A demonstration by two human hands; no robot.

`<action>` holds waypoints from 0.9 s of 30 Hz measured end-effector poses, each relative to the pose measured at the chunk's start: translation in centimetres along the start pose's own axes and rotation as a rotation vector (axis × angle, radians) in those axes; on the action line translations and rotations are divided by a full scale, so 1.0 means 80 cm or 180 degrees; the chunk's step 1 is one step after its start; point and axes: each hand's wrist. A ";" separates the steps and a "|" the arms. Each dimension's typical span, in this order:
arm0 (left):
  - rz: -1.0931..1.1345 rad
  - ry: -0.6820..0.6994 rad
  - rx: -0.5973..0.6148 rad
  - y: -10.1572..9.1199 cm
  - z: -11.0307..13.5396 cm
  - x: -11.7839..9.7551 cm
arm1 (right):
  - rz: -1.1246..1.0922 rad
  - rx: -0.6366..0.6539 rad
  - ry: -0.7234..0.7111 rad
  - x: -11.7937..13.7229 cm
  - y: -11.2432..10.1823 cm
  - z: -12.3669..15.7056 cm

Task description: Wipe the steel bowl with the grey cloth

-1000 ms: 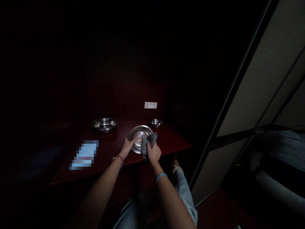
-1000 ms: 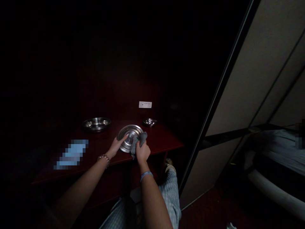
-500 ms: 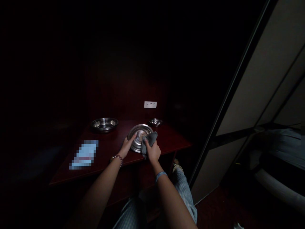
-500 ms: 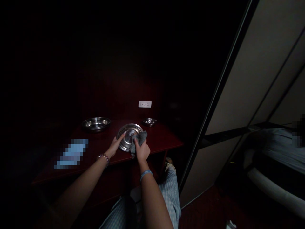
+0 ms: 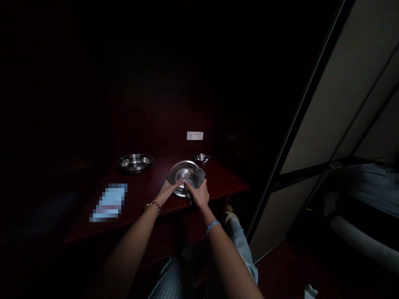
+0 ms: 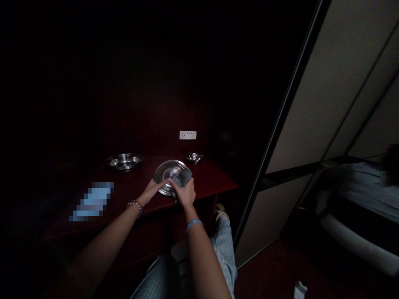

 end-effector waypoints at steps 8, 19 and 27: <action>0.0036 -0.0027 -0.0056 0.000 0.002 -0.003 | -0.0078 0.0056 -0.0110 -0.008 0.006 -0.002; 0.0001 -0.0022 -0.0075 0.001 0.006 -0.007 | -0.0036 0.0057 -0.0112 -0.009 0.007 -0.002; 0.0047 -0.0018 -0.0095 0.003 0.006 -0.009 | -0.0109 0.0116 -0.0051 -0.005 0.005 0.000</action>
Point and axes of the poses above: each hand's wrist, its own z-axis away from the middle knuckle, its own y-axis out of the palm, x = y × z, and after that the axes turned 9 degrees about -y, right-handed
